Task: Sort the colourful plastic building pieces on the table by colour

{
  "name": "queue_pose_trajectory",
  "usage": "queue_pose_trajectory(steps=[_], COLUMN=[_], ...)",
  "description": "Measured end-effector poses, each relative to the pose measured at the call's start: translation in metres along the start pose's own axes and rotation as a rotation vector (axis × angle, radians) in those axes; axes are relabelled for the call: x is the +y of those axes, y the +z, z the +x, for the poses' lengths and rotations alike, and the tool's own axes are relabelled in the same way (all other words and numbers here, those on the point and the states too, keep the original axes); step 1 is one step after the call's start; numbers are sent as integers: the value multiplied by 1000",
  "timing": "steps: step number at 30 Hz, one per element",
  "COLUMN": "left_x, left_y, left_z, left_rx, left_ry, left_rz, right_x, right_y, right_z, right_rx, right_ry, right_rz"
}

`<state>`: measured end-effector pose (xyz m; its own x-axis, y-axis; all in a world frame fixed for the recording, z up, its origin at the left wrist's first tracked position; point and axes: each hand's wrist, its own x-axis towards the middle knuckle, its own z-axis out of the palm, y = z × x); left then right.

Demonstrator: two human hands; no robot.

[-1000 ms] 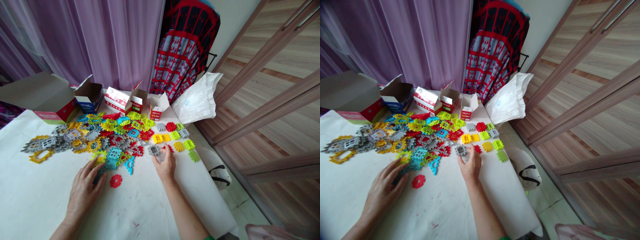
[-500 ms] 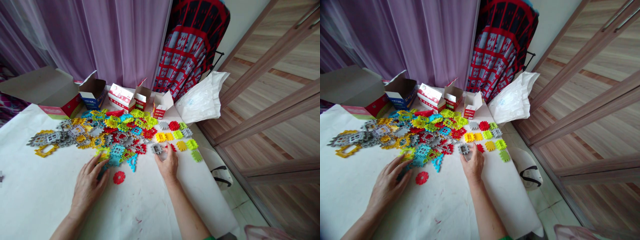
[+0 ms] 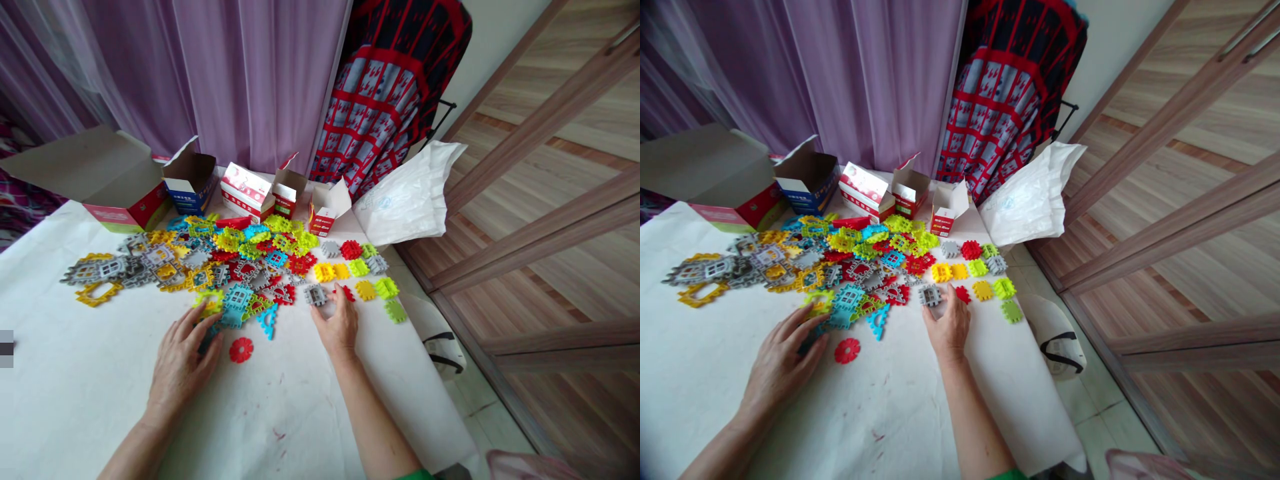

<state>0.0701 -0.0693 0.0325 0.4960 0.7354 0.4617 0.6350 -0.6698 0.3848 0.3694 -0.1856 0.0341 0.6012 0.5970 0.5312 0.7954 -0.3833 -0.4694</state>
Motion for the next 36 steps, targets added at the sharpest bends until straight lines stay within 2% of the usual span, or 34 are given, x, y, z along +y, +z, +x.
queue_pose_trajectory(steps=[22, 36], left_x=[-1, 3], left_y=[0, 0], left_z=[-1, 2], left_rx=[-12, -25], left_ry=[-8, -72], left_rz=[1, -46], right_x=[-2, -2], right_y=[0, -2], right_z=[0, -1], right_rx=[-12, -35], right_ry=[-23, -4], right_rz=[-38, -39])
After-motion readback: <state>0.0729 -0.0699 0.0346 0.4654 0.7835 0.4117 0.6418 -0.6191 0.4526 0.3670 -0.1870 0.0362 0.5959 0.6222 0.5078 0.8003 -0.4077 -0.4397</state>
